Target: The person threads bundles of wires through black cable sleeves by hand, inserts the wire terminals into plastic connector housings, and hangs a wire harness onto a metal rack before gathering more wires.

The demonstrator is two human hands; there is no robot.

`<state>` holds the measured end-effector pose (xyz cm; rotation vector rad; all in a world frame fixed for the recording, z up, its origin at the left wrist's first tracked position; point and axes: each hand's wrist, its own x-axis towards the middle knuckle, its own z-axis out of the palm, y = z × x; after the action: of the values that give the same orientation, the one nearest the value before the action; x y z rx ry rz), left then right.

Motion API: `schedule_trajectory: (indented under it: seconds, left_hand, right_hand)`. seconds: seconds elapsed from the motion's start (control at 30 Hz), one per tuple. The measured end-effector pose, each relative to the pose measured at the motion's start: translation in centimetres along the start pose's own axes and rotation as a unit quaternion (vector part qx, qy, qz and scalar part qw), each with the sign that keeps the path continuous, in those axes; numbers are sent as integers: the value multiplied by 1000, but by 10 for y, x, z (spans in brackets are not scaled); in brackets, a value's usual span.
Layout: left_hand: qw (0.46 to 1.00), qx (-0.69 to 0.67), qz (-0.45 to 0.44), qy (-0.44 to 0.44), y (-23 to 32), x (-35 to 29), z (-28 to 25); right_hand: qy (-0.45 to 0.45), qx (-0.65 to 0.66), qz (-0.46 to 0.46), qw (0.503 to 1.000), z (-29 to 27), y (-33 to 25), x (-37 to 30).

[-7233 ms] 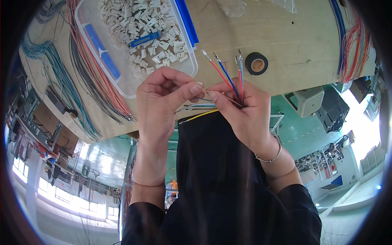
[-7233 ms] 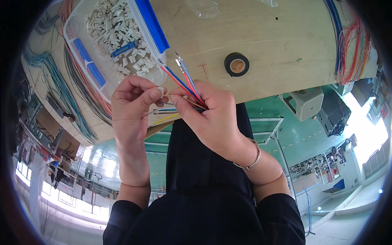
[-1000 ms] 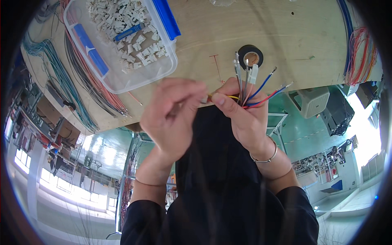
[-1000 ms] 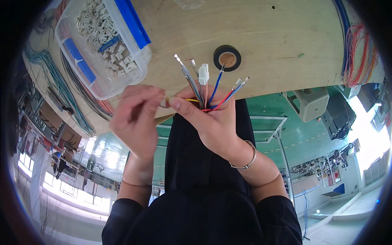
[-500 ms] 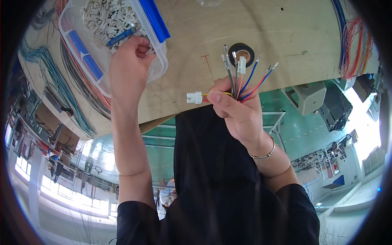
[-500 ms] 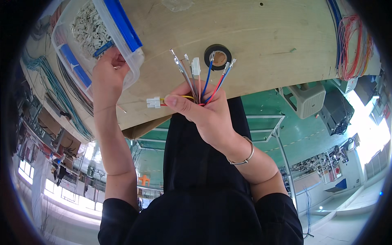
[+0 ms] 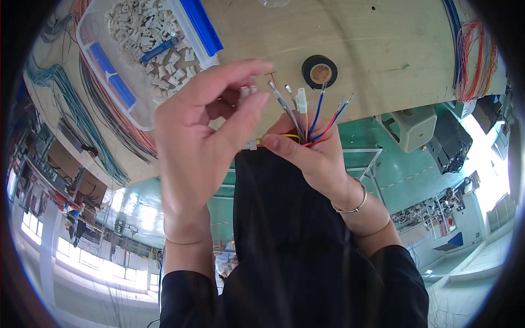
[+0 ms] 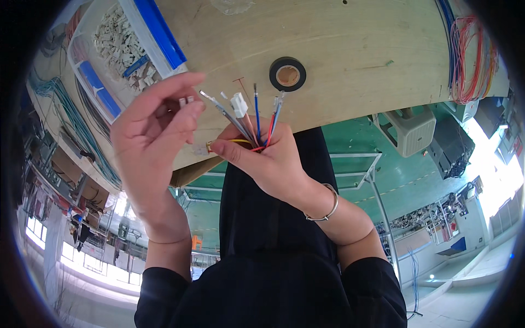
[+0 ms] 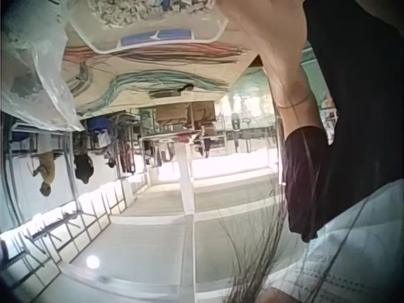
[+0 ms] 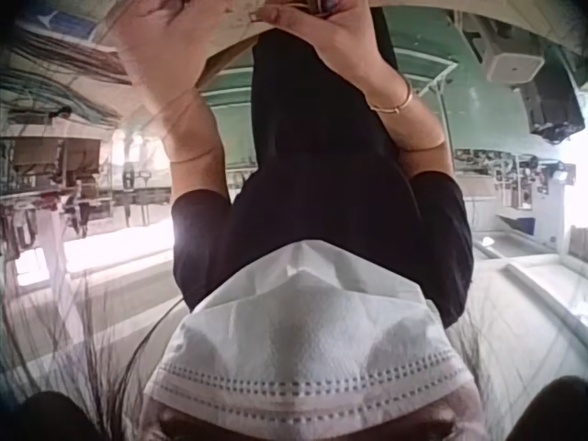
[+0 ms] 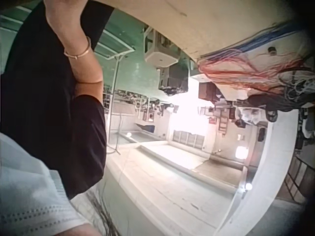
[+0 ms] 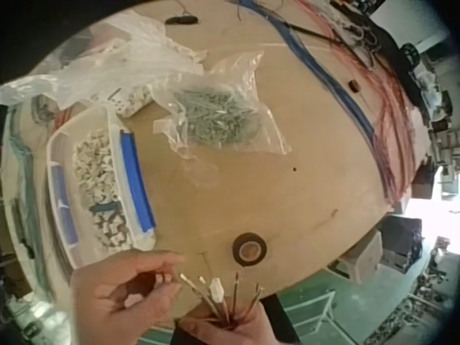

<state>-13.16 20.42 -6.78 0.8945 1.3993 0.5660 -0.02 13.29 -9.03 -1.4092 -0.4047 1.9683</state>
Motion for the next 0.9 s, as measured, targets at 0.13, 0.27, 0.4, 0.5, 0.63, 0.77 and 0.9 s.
schedule_trajectory:
  seconds: [0.13,0.27,0.4,0.5,0.63,0.77,0.9]
  left_hand:
    - [997,37,4,-64,2,1,-6]
    - [998,11,10,-54,-6,-6,-9]
    - [997,12,-69,-30,-4,-6,-10]
    - [999,39,-20,-8,-10,-4,-6]
    - [973,207,101,11,0,-14,1]
    - [959,253,127,10,-2,-17,1]
    - [948,270,168,10,-5,-21,0]
  right_hand:
    - [-30,-28,33,999,0,-2,-3]
    - [12,69,-4,998,4,-5,-5]
    - [53,70,-5,996,7,-5,-6]
    - [42,33,-24,998,4,2,-7]
    - [43,-18,-81,996,0,12,-7]
    - [63,-72,-89,991,1,13,-8]
    - [89,-58,-71,992,7,6,-3]
